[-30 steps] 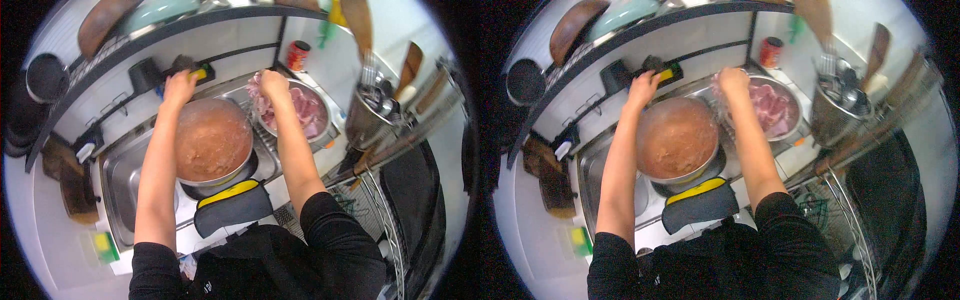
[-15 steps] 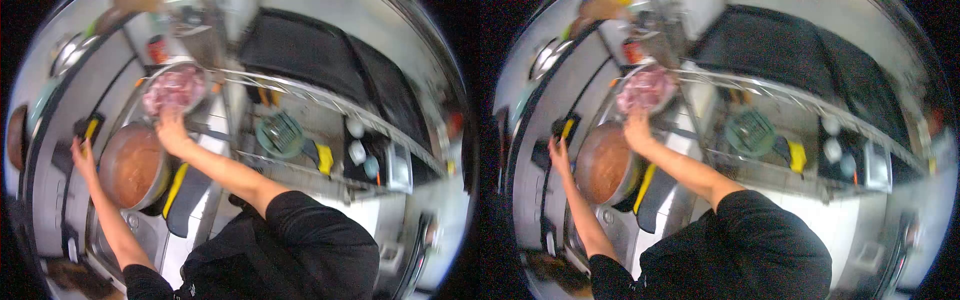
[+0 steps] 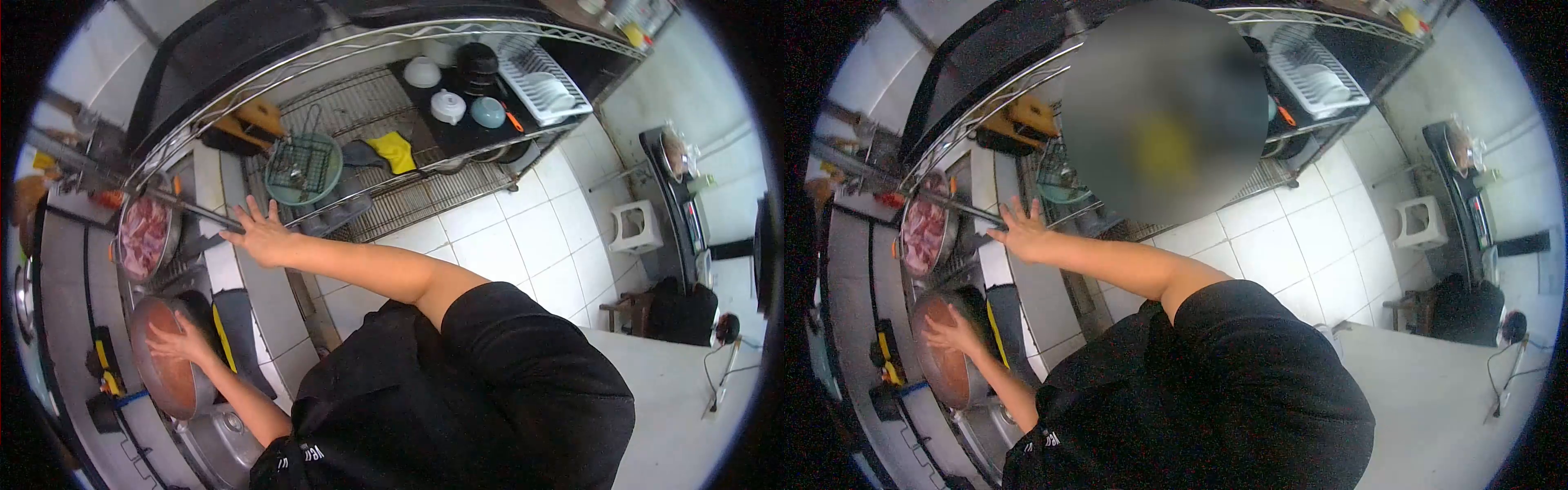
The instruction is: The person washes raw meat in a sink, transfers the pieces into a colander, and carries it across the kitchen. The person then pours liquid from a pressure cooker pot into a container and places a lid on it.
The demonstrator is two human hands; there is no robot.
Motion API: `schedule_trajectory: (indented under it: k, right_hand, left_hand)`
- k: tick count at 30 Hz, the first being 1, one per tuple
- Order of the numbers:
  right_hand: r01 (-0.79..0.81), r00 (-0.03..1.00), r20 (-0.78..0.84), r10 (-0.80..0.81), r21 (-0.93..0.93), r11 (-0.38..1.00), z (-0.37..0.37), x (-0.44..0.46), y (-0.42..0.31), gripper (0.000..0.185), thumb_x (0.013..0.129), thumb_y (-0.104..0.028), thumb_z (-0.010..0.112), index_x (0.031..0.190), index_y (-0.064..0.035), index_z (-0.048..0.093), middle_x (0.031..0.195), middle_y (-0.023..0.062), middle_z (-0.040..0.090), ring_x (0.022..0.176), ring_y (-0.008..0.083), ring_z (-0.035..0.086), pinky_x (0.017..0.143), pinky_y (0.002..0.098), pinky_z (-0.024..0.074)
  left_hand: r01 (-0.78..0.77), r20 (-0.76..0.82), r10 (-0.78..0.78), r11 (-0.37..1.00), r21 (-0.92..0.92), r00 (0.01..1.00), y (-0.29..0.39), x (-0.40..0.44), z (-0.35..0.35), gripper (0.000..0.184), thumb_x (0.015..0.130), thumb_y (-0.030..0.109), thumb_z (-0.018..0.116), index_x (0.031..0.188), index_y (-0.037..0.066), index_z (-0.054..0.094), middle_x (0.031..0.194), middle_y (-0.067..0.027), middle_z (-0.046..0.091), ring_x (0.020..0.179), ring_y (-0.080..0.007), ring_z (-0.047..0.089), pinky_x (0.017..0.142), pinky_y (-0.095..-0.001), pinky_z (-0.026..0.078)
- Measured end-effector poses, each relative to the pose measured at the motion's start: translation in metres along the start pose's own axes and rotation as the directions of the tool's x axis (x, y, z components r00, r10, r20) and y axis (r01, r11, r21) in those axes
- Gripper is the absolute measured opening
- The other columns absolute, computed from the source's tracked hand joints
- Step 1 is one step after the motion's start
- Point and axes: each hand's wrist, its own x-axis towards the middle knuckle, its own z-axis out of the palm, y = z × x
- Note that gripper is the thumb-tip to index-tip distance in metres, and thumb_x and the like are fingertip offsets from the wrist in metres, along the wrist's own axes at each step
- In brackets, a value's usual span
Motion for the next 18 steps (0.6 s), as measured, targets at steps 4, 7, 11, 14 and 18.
schedule_trajectory:
  k: [4, 7, 11, 14, 18]
  right_hand:
    - [-0.105, 0.994, -0.033, 0.104, -0.02, 0.994, -0.027, -0.042, 0.03, 0.065, 0.078, -0.007, 0.052, 0.14, -0.0164, 0.036, 0.145, 0.0274, 0.017, 0.135, 0.0492, 0.003, 0.101, 0.0704, 0.0107]
    - [-0.125, 0.987, -0.103, 0.126, 0.012, 0.992, -0.052, -0.083, 0.07, 0.058, 0.078, -0.013, 0.056, 0.135, -0.0144, 0.044, 0.144, 0.0276, 0.019, 0.135, 0.0492, 0.006, 0.101, 0.07, 0.0107]
    - [-0.321, 0.947, -0.001, 0.321, -0.053, 0.946, -0.106, -0.156, 0.147, 0.055, 0.078, -0.02, 0.06, 0.131, -0.0124, 0.048, 0.142, 0.0254, 0.026, 0.135, 0.0483, 0.01, 0.101, 0.0697, 0.0132]
    - [-0.516, 0.849, 0.079, 0.523, -0.087, 0.852, -0.129, -0.205, 0.214, 0.052, 0.079, -0.027, 0.061, 0.127, -0.0109, 0.05, 0.14, 0.0231, 0.033, 0.134, 0.0466, 0.016, 0.101, 0.0691, 0.0157]
    - [-0.606, 0.778, 0.139, 0.612, -0.089, 0.791, -0.147, -0.264, 0.27, 0.053, 0.08, -0.031, 0.061, 0.128, -0.011, 0.05, 0.139, 0.0228, 0.035, 0.133, 0.0465, 0.019, 0.1, 0.0698, 0.0162]
  left_hand:
    - [-0.196, -0.012, 0.198, 0.96, -0.198, 0.98, 0.101, -0.05, -0.002, 0.075, 0.079, 0.054, 0.061, 0.139, 0.019, 0.033, 0.146, -0.022, 0.017, 0.133, -0.0505, 0.012, 0.094, -0.0719, 0.022]
    - [-0.205, 0.076, 0.233, 0.941, -0.269, 0.97, 0.174, -0.097, -0.015, 0.074, 0.08, 0.044, 0.064, 0.141, 0.019, 0.03, 0.146, -0.0234, 0.012, 0.133, -0.0497, 0.012, 0.094, -0.0714, 0.021]
    - [-0.264, 0.072, 0.318, 0.875, -0.406, 0.945, 0.253, -0.143, -0.021, 0.077, 0.079, 0.041, 0.066, 0.142, 0.017, 0.027, 0.148, -0.0232, 0.008, 0.133, -0.0495, 0.009, 0.093, -0.0724, 0.02]
    - [-0.252, 0.144, 0.336, 0.876, -0.411, 0.931, 0.32, -0.176, -0.041, 0.078, 0.079, 0.038, 0.068, 0.142, 0.016, 0.027, 0.148, -0.0225, 0.007, 0.133, -0.0497, 0.009, 0.093, -0.0728, 0.02]
    - [-0.296, 0.159, 0.419, 0.818, -0.494, 0.894, 0.389, -0.223, -0.054, 0.078, 0.079, 0.035, 0.068, 0.142, 0.016, 0.026, 0.148, -0.0221, 0.008, 0.133, -0.0504, 0.008, 0.094, -0.0734, 0.018]
